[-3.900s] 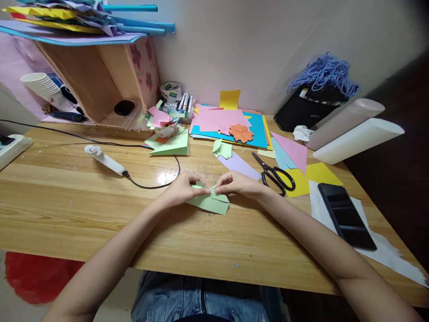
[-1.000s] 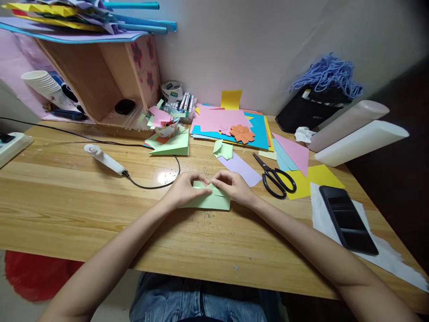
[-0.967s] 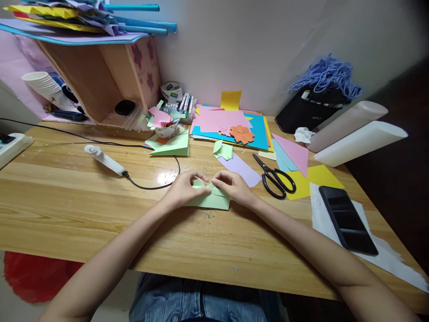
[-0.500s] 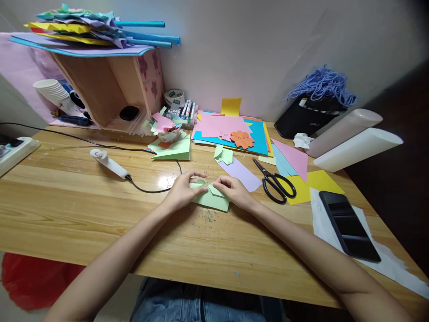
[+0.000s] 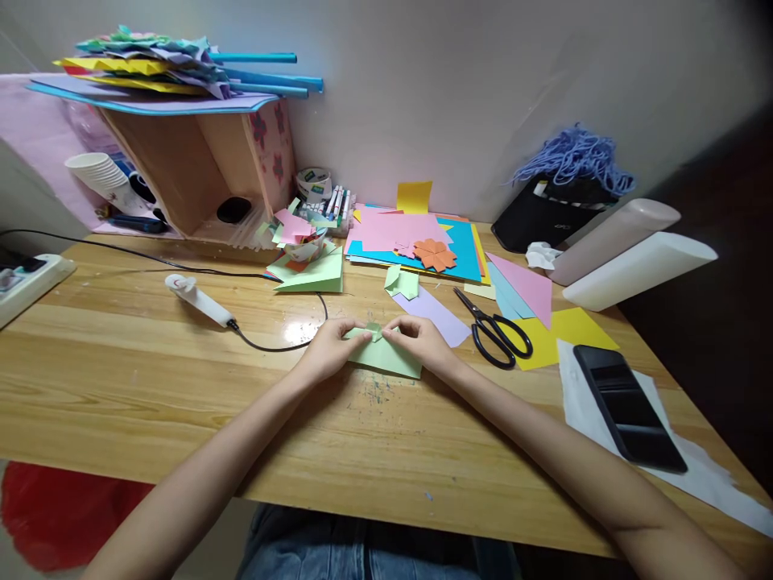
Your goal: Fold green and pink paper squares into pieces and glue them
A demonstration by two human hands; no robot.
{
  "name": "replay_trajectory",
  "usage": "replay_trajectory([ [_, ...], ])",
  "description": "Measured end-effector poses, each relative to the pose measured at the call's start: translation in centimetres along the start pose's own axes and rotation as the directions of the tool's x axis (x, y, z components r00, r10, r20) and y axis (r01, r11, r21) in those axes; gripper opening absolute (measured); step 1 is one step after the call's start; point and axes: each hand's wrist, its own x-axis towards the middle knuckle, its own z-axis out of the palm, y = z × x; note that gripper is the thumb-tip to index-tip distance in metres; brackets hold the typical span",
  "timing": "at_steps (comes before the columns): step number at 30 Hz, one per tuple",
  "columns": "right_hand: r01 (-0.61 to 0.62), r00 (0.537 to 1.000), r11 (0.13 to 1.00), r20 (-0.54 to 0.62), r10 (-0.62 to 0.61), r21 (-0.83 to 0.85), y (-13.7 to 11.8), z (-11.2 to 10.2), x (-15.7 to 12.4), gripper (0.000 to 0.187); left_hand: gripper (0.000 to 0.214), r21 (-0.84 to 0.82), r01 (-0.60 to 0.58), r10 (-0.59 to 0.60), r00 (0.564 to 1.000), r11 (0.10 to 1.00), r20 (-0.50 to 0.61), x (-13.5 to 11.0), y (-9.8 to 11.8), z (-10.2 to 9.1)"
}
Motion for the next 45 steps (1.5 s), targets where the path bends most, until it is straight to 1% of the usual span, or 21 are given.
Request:
replay_trajectory([
  [4,-0.055,0.998,0.997,0.012,0.054,0.047,-0.3,-0.1,0.0,0.032,0.03,-0.047,0.007,-0.007,1.0,0.999,0.004,0.1,-0.1,0.0],
  [7,-0.095,0.995,0.993,0.01,0.095,0.063,-0.6,-0.2,0.0,0.033,0.034,-0.083,0.02,-0.018,0.999,0.996,0.035,0.1,-0.2,0.1],
  [9,-0.118,0.993,0.991,0.027,0.116,0.068,-0.7,-0.3,0.0,0.034,0.04,-0.097,0.065,-0.062,0.998,0.993,0.027,0.1,-0.3,0.1],
  [11,-0.141,0.988,0.987,0.067,0.135,0.081,-0.7,-0.5,0.1,0.034,0.046,-0.136,0.148,-0.146,0.989,0.98,0.023,0.1,-0.3,-0.1],
  [13,-0.154,0.984,0.984,0.102,0.145,0.087,-0.6,-0.7,0.1,0.034,0.047,-0.202,0.22,-0.21,0.975,0.954,0.074,0.0,-0.2,-0.5],
  [16,-0.142,0.984,0.987,0.115,0.133,0.07,-0.6,-0.8,0.1,0.033,0.042,-0.265,0.272,-0.23,0.956,0.925,0.179,-0.1,-0.1,-1.0],
  [19,-0.136,0.98,0.989,0.149,0.128,0.05,-0.9,-0.8,0.0,0.033,0.039,-0.221,0.273,-0.231,0.952,0.936,0.2,0.0,-0.2,-1.3],
  [22,-0.119,0.98,0.993,0.159,0.119,-0.01,-1.2,-0.7,-0.1,0.031,0.036,-0.143,0.236,-0.207,0.959,0.961,0.194,0.2,-0.5,-1.3],
  [25,-0.093,0.982,0.992,0.155,0.106,-0.089,-1.4,-0.6,-0.2,0.03,0.033,-0.101,0.226,-0.206,0.964,0.969,0.17,0.3,-0.8,-1.0],
  [27,-0.085,0.983,0.987,0.152,0.106,-0.135,-1.3,-0.5,-0.3,0.03,0.033,-0.062,0.229,-0.219,0.966,0.971,0.136,0.3,-0.9,-0.8],
  [29,-0.085,0.983,0.984,0.15,0.109,-0.16,-1.3,-0.4,-0.3,0.029,0.032,-0.027,0.23,-0.226,0.968,0.973,0.108,0.2,-0.9,-0.8],
  [30,-0.086,0.982,0.983,0.151,0.11,-0.16,-1.2,-0.4,-0.3,0.029,0.032,-0.023,0.228,-0.224,0.968,0.973,0.112,0.2,-0.8,-0.9],
  [31,-0.088,0.981,0.985,0.157,0.112,-0.15,-1.3,-0.4,-0.4,0.028,0.032,-0.03,0.224,-0.219,0.967,0.974,0.134,0.1,-0.6,-1.0],
  [33,-0.1,0.975,0.989,0.186,0.119,-0.109,-1.4,-0.6,-0.4,0.028,0.033,-0.071,0.225,-0.205,0.954,0.972,0.22,0.0,-0.4,-1.4],
  [35,-0.125,0.966,0.99,0.22,0.137,-0.067,-1.7,-0.7,-0.4,0.027,0.033,-0.117,0.235,-0.189,0.932,0.965,0.309,0.0,-0.1,-1.8],
  [38,-0.145,0.952,0.988,0.265,0.154,-0.055,-2.1,-0.9,-0.5,0.026,0.03,-0.181,0.281,-0.192,0.899,0.943,0.394,0.0,0.0,-2.0],
  [41,-0.121,0.947,0.99,0.29,0.138,-0.075,-2.3,-0.9,-0.7,0.025,0.026,-0.236,0.342,-0.212,0.871,0.909,0.444,0.1,-0.3,-1.8],
  [45,-0.085,0.944,0.989,0.308,0.119,-0.119,-2.4,-0.9,-0.8,0.021,0.023,-0.251,0.364,-0.223,0.863,0.897,0.453,0.2,-0.9,-1.6],
])
